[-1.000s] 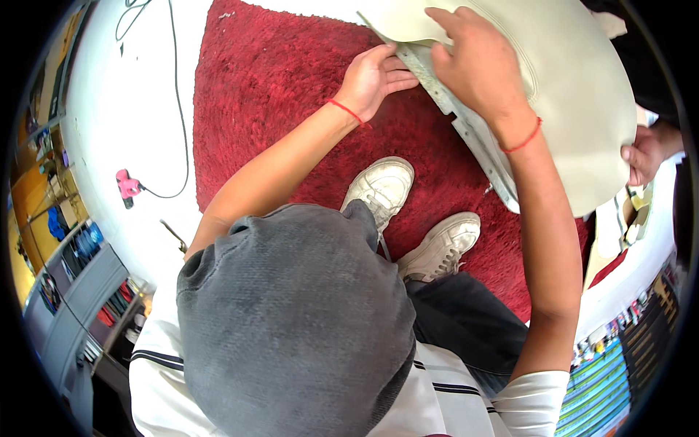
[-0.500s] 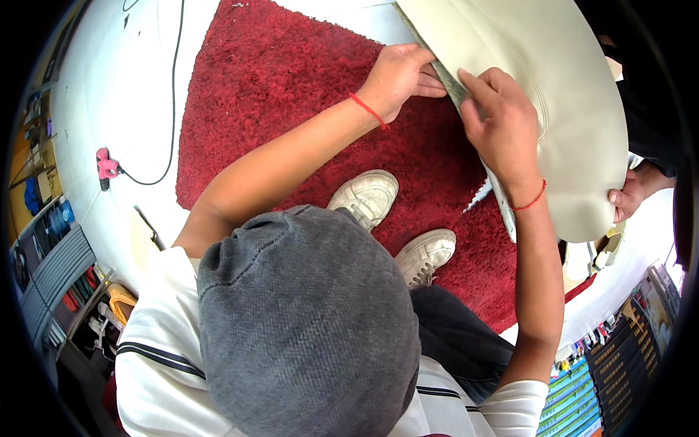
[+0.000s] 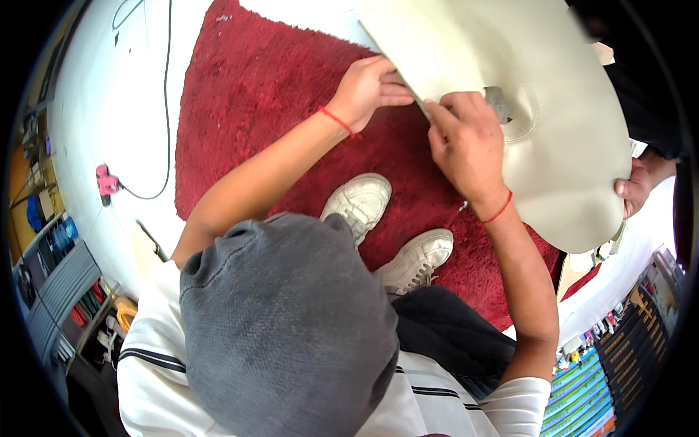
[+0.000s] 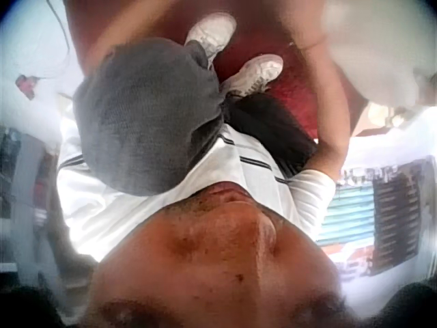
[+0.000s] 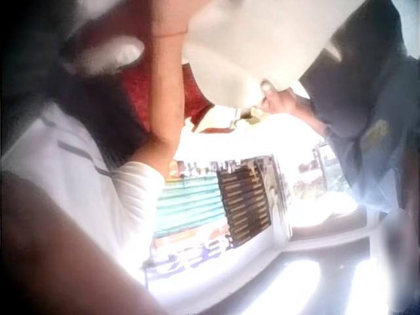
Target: The person sits on the floor and fits a piece of beige carpet onto a white plastic panel. They align the carpet, press it into place, and smooth it down with their hands.
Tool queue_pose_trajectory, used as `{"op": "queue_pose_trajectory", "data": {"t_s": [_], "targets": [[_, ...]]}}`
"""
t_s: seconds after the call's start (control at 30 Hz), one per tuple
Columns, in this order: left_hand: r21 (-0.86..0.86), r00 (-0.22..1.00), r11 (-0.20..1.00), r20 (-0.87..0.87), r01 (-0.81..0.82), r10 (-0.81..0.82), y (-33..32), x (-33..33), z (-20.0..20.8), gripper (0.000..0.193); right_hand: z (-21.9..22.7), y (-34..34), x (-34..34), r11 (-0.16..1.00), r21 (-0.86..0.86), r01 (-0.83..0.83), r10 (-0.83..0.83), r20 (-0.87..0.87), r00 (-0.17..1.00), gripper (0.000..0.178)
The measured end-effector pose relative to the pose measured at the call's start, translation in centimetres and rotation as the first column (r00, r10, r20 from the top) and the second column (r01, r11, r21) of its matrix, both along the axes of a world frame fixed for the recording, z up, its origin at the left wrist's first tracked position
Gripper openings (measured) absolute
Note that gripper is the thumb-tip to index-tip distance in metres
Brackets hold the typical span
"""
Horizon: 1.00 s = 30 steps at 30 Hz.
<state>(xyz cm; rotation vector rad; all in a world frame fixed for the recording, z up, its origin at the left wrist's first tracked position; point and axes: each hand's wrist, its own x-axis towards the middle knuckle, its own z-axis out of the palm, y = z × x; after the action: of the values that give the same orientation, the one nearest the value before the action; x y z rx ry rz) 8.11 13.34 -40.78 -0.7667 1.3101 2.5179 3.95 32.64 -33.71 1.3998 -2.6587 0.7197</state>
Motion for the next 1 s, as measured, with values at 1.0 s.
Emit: {"op": "queue_pose_trajectory", "data": {"t_s": [1.0], "targets": [[-0.412,0.813,0.709,0.396,0.573,-0.427,-7.8,-0.4,-2.6,0.036,4.2,2.6,-1.1,0.968,0.249,0.023,-0.111,0.344,0.932,0.016]]}}
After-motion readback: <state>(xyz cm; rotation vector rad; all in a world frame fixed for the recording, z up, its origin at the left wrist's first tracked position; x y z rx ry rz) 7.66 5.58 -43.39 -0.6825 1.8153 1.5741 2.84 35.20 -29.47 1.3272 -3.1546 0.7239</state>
